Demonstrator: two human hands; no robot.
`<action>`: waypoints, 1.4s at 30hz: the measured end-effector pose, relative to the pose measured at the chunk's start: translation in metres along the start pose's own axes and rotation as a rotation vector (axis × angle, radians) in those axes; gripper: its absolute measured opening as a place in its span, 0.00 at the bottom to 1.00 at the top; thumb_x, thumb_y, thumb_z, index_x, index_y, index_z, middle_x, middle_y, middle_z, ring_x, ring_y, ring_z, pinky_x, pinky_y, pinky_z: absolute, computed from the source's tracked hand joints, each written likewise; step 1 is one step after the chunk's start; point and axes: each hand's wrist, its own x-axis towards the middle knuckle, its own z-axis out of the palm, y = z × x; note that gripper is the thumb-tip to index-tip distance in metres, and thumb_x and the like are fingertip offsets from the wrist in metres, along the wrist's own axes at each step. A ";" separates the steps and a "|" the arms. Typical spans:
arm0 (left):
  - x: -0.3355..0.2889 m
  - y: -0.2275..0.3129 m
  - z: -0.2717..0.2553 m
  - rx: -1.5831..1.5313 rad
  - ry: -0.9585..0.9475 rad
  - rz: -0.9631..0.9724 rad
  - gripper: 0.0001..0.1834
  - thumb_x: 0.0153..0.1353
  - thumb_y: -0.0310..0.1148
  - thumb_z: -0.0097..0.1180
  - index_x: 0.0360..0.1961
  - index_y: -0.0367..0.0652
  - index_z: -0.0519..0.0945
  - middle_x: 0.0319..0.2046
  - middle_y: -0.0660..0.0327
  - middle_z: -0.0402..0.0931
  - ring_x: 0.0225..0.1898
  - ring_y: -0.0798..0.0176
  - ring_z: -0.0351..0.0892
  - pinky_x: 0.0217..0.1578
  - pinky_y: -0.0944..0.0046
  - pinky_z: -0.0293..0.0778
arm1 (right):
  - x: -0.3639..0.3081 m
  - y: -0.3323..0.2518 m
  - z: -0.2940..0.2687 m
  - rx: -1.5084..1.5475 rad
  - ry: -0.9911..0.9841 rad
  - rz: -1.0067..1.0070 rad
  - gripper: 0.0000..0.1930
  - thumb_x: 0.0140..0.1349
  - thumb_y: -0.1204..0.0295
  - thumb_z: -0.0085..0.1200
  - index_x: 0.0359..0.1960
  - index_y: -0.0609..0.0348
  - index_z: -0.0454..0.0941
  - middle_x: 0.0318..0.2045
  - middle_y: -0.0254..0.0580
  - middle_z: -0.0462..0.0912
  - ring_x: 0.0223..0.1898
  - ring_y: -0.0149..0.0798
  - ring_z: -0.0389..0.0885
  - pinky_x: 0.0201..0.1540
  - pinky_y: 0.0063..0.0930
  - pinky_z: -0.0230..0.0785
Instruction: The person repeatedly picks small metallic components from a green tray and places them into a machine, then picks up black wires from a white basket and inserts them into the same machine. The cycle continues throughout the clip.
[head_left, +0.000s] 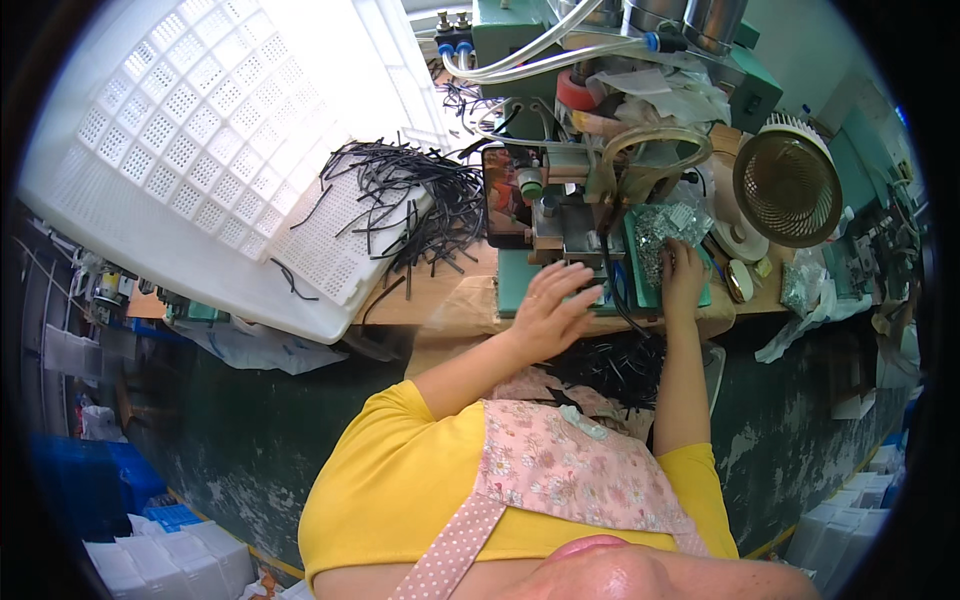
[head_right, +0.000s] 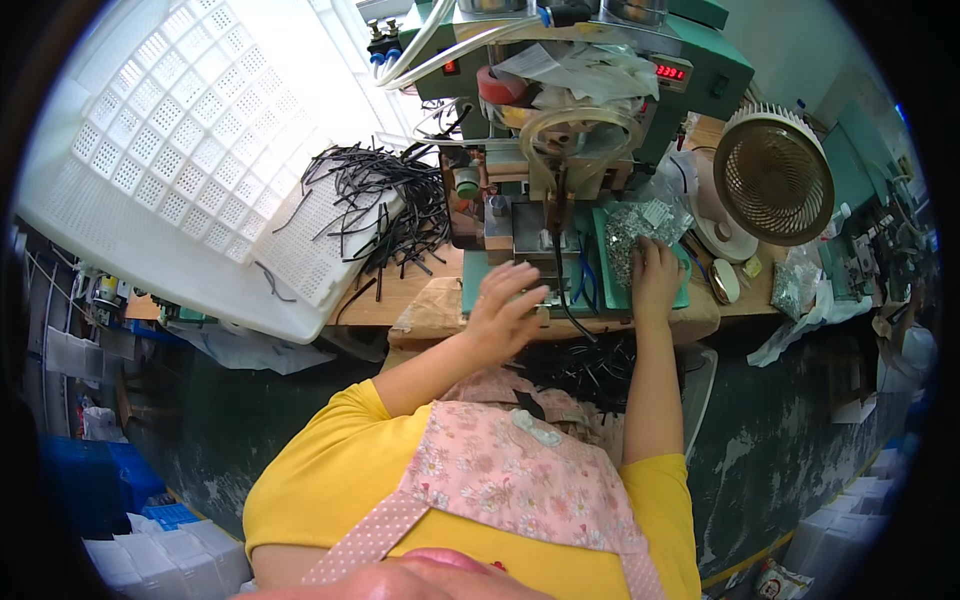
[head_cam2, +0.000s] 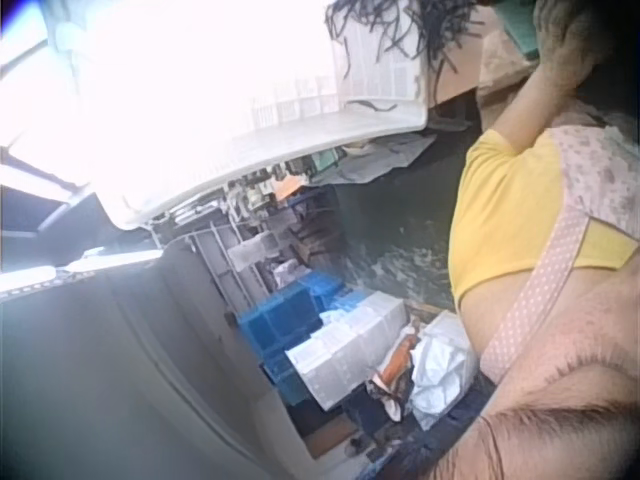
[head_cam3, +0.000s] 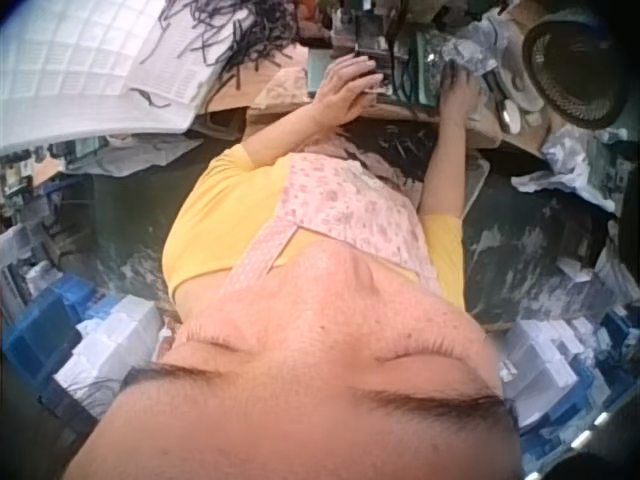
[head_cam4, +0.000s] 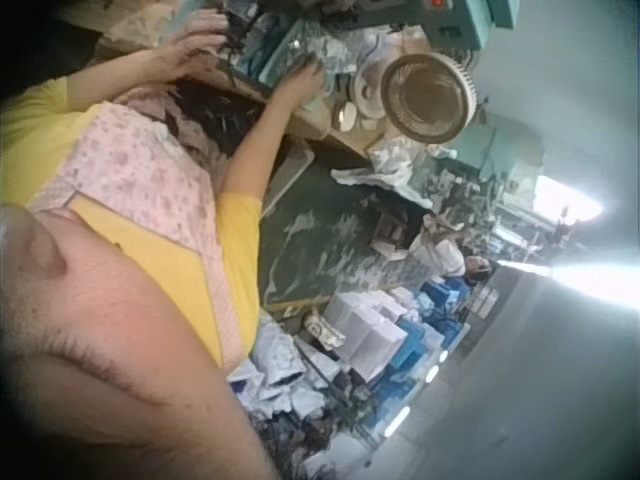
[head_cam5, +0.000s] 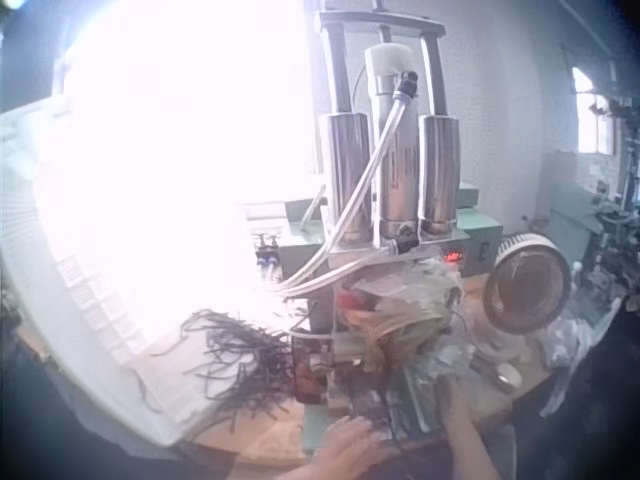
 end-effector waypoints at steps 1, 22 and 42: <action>-0.005 -0.012 -0.009 0.086 0.042 0.011 0.27 0.50 0.23 0.61 0.54 0.42 0.73 0.56 0.51 0.67 0.59 0.48 0.67 0.61 0.46 0.60 | -0.001 0.000 -0.001 -0.053 0.030 -0.030 0.08 0.61 0.73 0.54 0.42 0.49 0.77 0.39 0.35 0.80 0.44 0.41 0.76 0.48 0.42 0.59; -0.045 -0.164 -0.146 0.840 -0.118 -0.877 0.09 0.60 0.39 0.55 0.33 0.44 0.76 0.33 0.54 0.78 0.36 0.50 0.79 0.35 0.55 0.73 | -0.010 -0.009 0.005 0.299 0.154 0.047 0.10 0.57 0.81 0.57 0.41 0.56 0.79 0.44 0.44 0.75 0.42 0.46 0.77 0.41 0.36 0.71; 0.104 -0.014 -0.083 -0.294 0.174 -0.638 0.10 0.69 0.31 0.47 0.42 0.34 0.76 0.33 0.60 0.82 0.29 0.74 0.79 0.31 0.75 0.75 | 0.037 -0.123 -0.055 0.760 -0.097 0.099 0.08 0.57 0.73 0.59 0.37 0.56 0.77 0.35 0.38 0.80 0.39 0.46 0.74 0.45 0.35 0.65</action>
